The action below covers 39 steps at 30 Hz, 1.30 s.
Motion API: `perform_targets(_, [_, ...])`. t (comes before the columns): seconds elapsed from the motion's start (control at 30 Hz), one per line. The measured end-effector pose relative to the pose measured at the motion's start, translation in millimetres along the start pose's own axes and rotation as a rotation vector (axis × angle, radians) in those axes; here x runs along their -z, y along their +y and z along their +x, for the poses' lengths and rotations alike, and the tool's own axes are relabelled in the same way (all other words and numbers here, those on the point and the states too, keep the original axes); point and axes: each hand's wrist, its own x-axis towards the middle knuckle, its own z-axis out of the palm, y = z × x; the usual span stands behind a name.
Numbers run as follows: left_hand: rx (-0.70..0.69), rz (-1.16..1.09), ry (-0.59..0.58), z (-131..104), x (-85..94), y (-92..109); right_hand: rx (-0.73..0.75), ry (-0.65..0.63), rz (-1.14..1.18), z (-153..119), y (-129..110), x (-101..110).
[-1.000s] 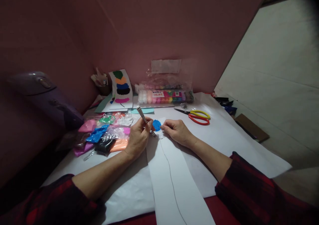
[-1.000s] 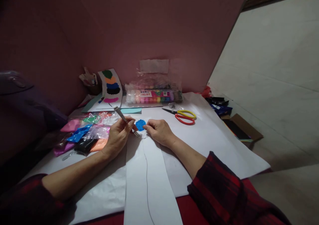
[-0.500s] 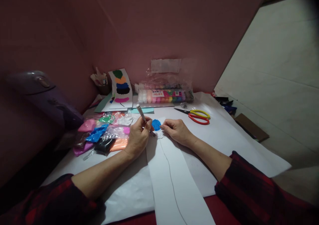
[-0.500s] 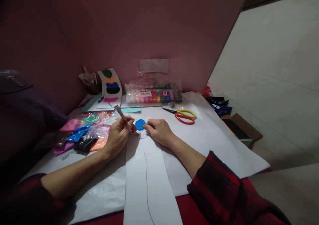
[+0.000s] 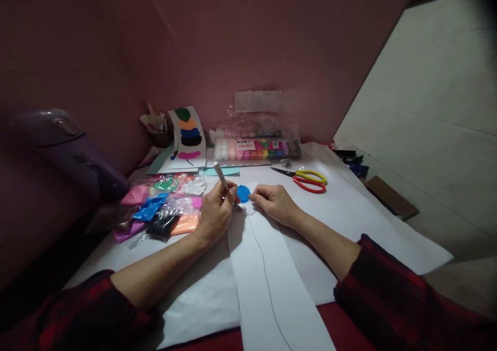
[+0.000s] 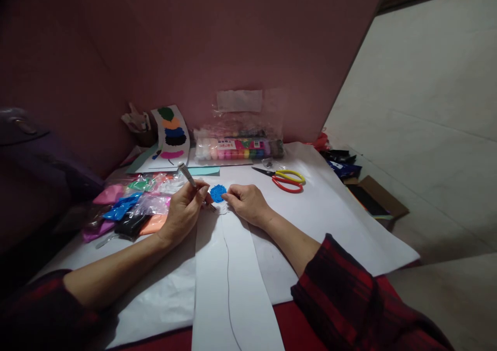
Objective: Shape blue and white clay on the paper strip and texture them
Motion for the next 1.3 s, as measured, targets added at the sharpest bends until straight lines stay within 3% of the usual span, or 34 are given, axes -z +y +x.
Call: perform_targets(1.3, [0.026,-0.026,-0.026,-2.0,-2.9,2.8,0.0,-0.008,0.005,-0.4,0.2,0.0])
